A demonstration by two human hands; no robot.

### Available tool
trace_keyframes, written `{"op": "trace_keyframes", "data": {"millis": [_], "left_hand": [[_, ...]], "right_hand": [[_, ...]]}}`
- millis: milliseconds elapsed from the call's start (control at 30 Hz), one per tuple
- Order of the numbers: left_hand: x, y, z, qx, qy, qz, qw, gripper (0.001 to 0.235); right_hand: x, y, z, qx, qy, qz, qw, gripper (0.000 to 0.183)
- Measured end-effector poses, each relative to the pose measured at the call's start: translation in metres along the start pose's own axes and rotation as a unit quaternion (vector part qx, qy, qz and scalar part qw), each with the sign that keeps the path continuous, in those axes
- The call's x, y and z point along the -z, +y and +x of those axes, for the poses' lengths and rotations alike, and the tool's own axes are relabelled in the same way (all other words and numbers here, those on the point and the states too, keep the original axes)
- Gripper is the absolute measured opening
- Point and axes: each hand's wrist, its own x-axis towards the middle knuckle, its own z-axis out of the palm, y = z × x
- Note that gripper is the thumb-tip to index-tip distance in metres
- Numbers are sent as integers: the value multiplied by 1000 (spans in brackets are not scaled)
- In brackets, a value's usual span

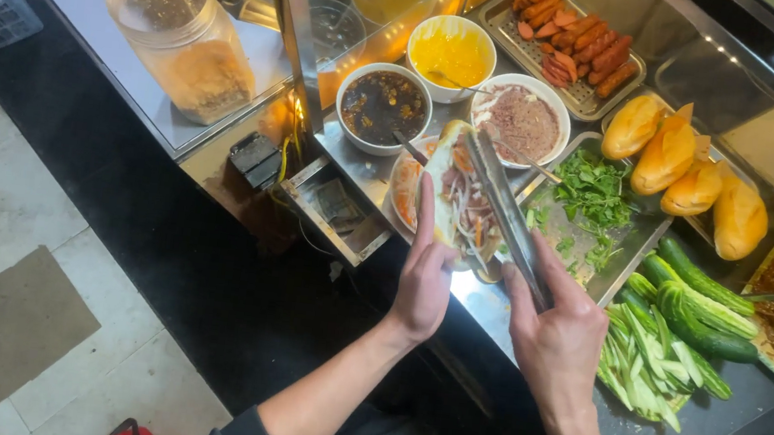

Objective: The person assembles sandwiches by slicing a baguette, adding sliced meat from a vertical rotisserie, and layering vegetables and sauces. They use tongs to place ingredients and a ladle to add sauce, repeating the process for multiple sandwiches.

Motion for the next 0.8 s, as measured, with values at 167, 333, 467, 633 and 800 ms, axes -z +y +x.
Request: {"op": "trace_keyframes", "data": {"millis": [167,333,467,633,800], "left_hand": [[-14,-18,-4,-8,3,-31,999,88],[-24,-32,-5,-7,42,-119,992,87],[-27,-44,-12,-16,45,-137,989,85],[-5,-23,-10,-42,33,-116,992,86],[38,-1,-14,-33,41,-103,993,87]], "right_hand": [[8,24,-2,30,-7,-32,999,49],[21,42,-18,56,-24,-27,998,52],[38,51,-21,22,-38,42,998,53],[20,149,-19,-129,-48,28,990,54],[-36,240,-24,-42,-11,-295,955,57]]}}
